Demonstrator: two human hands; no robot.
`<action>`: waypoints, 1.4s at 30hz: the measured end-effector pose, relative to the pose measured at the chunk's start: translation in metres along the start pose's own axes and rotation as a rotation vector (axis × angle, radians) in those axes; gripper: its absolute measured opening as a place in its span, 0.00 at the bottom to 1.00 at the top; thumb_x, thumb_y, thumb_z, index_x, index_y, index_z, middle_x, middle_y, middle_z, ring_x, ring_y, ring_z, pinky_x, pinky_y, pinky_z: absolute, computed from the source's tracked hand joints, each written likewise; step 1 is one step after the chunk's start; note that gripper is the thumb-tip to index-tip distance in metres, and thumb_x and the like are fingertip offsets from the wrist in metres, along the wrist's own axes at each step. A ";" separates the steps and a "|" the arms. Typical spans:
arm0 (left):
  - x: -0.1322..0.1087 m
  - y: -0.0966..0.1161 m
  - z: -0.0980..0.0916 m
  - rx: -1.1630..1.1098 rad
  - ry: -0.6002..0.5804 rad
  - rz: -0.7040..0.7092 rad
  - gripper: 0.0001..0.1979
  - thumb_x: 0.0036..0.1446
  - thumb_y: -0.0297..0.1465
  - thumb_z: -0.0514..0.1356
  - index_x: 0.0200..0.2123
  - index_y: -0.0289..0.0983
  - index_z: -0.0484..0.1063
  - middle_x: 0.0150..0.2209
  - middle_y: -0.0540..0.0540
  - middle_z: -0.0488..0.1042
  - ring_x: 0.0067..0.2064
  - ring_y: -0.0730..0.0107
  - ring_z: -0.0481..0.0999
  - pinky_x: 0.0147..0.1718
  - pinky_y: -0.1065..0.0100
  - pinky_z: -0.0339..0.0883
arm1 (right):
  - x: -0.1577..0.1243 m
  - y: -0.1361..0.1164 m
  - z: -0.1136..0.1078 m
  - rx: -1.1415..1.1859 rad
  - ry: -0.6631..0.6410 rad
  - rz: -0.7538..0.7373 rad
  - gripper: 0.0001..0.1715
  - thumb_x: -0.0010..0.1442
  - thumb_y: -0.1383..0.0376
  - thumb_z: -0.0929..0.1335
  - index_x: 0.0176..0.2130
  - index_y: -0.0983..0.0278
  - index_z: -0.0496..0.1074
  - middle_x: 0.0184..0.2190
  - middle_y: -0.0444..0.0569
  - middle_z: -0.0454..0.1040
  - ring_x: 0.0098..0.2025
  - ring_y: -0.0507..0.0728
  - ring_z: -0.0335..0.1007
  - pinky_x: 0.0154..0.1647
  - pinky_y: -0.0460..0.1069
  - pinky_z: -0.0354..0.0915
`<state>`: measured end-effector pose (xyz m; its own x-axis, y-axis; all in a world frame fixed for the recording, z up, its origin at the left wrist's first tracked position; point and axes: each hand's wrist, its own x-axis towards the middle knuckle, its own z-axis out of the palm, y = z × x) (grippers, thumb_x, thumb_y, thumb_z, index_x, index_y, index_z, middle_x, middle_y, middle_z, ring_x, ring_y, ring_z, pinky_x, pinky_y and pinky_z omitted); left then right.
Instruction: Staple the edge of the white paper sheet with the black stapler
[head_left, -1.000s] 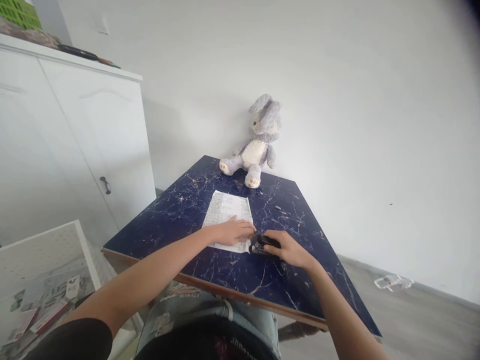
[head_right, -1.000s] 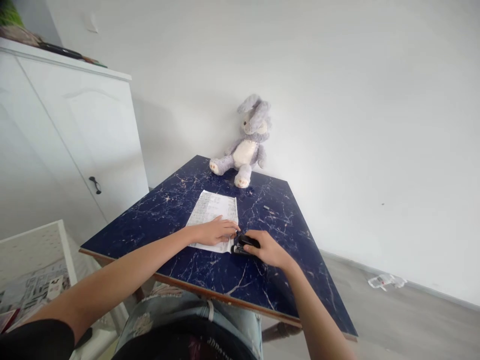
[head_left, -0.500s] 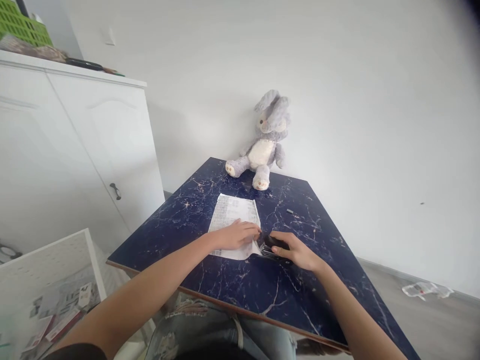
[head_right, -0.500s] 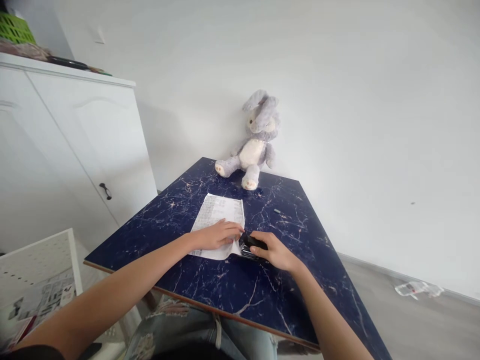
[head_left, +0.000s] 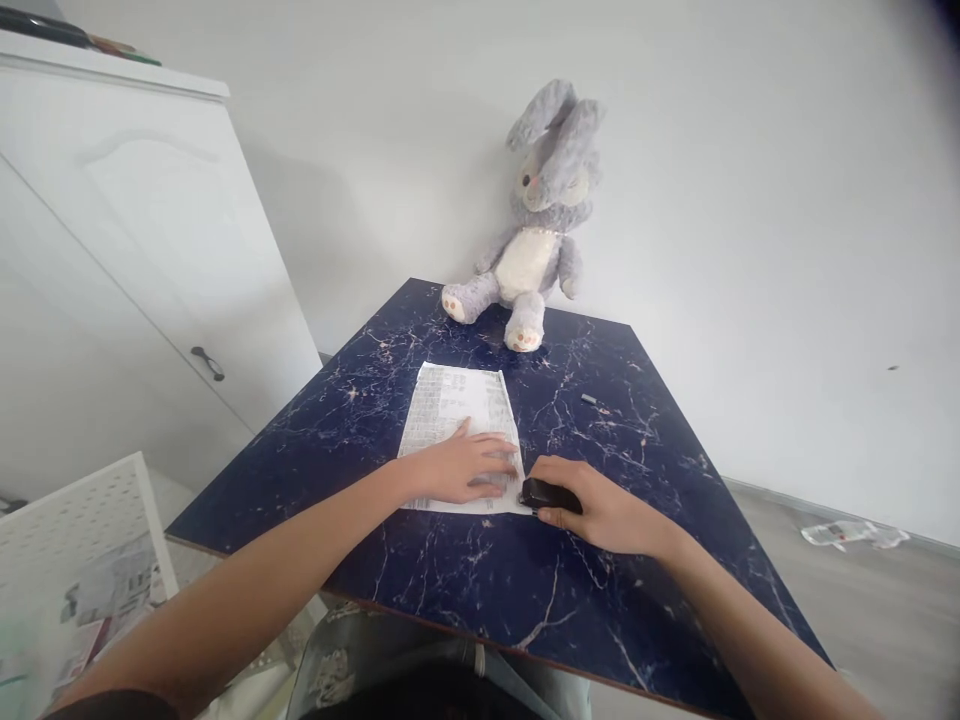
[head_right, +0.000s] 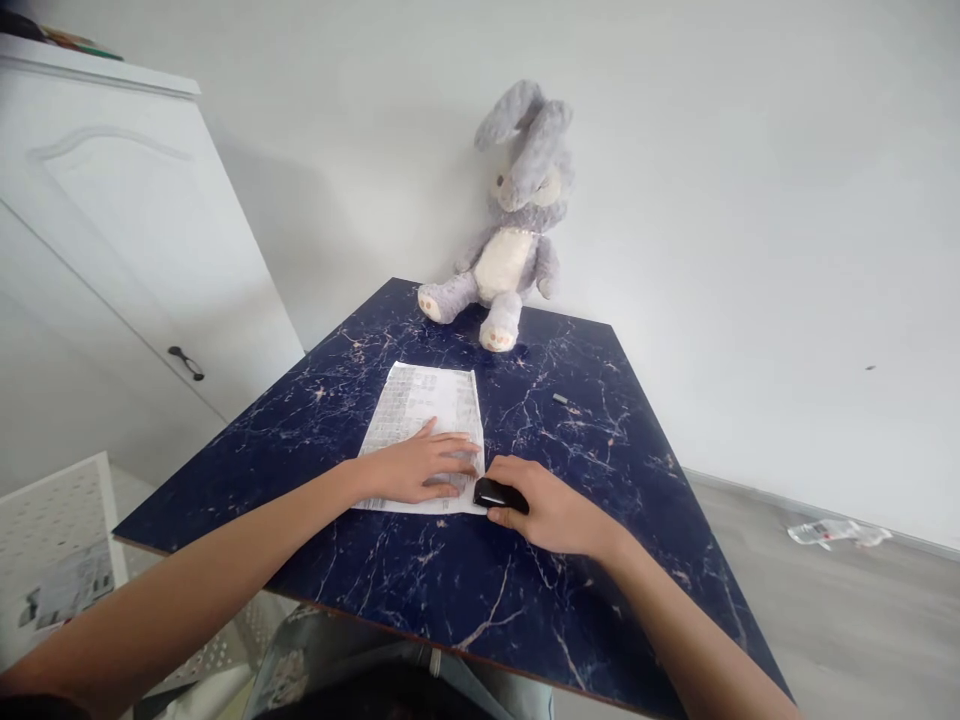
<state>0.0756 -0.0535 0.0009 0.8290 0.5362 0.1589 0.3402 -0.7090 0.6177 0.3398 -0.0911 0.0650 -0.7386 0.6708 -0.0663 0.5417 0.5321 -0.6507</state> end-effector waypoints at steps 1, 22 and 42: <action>0.001 0.000 0.000 0.010 -0.005 -0.003 0.18 0.66 0.43 0.57 0.56 0.50 0.73 0.67 0.49 0.64 0.70 0.53 0.55 0.69 0.44 0.23 | 0.001 0.001 0.002 0.019 0.025 0.016 0.16 0.66 0.51 0.66 0.45 0.59 0.73 0.42 0.50 0.75 0.42 0.61 0.70 0.44 0.53 0.63; -0.002 0.002 -0.001 0.130 0.041 -0.027 0.26 0.62 0.46 0.60 0.60 0.45 0.67 0.65 0.41 0.65 0.67 0.51 0.62 0.67 0.37 0.29 | 0.035 -0.012 0.048 -0.663 0.124 0.236 0.21 0.68 0.69 0.56 0.46 0.65 0.75 0.43 0.61 0.75 0.46 0.68 0.72 0.41 0.58 0.67; -0.009 -0.009 -0.049 0.057 1.039 -0.378 0.15 0.65 0.35 0.55 0.25 0.37 0.63 0.24 0.53 0.64 0.28 0.72 0.61 0.31 0.69 0.54 | 0.168 -0.030 0.033 -0.286 0.435 0.563 0.15 0.60 0.62 0.68 0.44 0.68 0.72 0.42 0.59 0.79 0.41 0.61 0.77 0.39 0.50 0.67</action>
<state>0.0437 -0.0297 0.0316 -0.0993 0.8270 0.5533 0.5352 -0.4244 0.7304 0.1862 -0.0116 0.0490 -0.1283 0.9917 0.0132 0.9160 0.1235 -0.3818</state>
